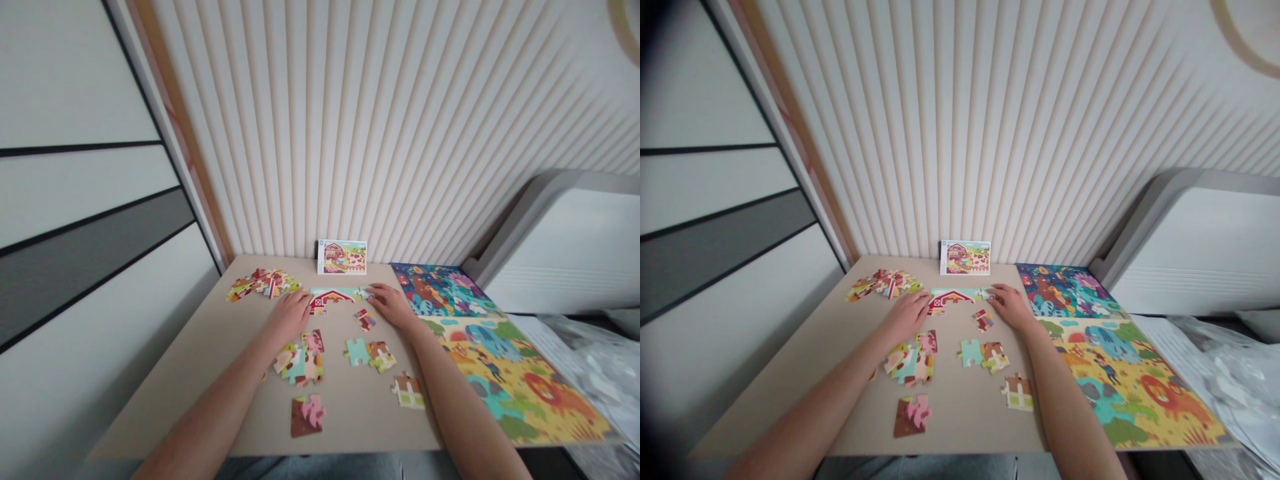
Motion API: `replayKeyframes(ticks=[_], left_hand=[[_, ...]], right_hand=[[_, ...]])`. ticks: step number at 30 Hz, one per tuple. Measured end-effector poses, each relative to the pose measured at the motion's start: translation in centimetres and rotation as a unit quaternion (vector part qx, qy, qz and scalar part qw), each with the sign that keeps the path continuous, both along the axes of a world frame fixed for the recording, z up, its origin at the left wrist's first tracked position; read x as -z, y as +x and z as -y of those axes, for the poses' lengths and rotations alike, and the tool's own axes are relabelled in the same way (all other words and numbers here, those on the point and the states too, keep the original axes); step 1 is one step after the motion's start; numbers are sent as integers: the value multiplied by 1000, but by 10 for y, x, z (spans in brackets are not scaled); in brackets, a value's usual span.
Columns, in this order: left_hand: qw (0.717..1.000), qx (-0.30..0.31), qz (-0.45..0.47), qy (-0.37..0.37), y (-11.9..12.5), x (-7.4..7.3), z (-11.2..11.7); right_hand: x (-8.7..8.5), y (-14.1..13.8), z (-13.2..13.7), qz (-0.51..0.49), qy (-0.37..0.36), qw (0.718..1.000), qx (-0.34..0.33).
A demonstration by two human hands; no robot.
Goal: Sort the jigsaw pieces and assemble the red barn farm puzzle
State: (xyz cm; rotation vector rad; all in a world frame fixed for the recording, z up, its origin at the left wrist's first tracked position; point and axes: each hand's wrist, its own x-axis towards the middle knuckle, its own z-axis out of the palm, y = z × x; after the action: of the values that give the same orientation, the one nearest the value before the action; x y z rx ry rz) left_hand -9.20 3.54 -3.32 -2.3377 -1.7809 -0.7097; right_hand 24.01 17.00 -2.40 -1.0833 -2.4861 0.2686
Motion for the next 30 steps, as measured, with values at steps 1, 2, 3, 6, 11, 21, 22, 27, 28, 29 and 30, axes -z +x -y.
replayKeyframes(ticks=[1,2,3,6,11,21,22,27,28,29,30], left_hand=[[1000,1,1,0,0,0,0],[1000,2,3,0,0,0,0],[1000,2,5,0,0,0,0],[1000,0,9,0,1,0,1],[1000,-6,9,-3,1,2,0],[1000,-7,15,2,1,3,-1],[1000,-8,16,2,1,4,-1],[1000,-8,15,1,1,3,-1],[1000,-7,13,1,1,2,0],[1000,-6,12,1,1,2,0],[1000,-4,10,0,1,1,1]], right_hand=[[0,-1,0,12,4,1000,1],[0,-2,-1,25,10,1000,2],[0,-2,-1,38,16,999,2],[-3,-5,-1,77,33,997,-1],[-13,-10,6,115,44,992,-1],[-19,-17,16,142,36,989,21],[-19,-17,17,139,38,989,20],[-14,-14,17,86,31,996,20],[-13,-13,17,79,26,996,18],[-13,-12,16,75,23,997,18],[-13,-10,15,74,20,997,19]])
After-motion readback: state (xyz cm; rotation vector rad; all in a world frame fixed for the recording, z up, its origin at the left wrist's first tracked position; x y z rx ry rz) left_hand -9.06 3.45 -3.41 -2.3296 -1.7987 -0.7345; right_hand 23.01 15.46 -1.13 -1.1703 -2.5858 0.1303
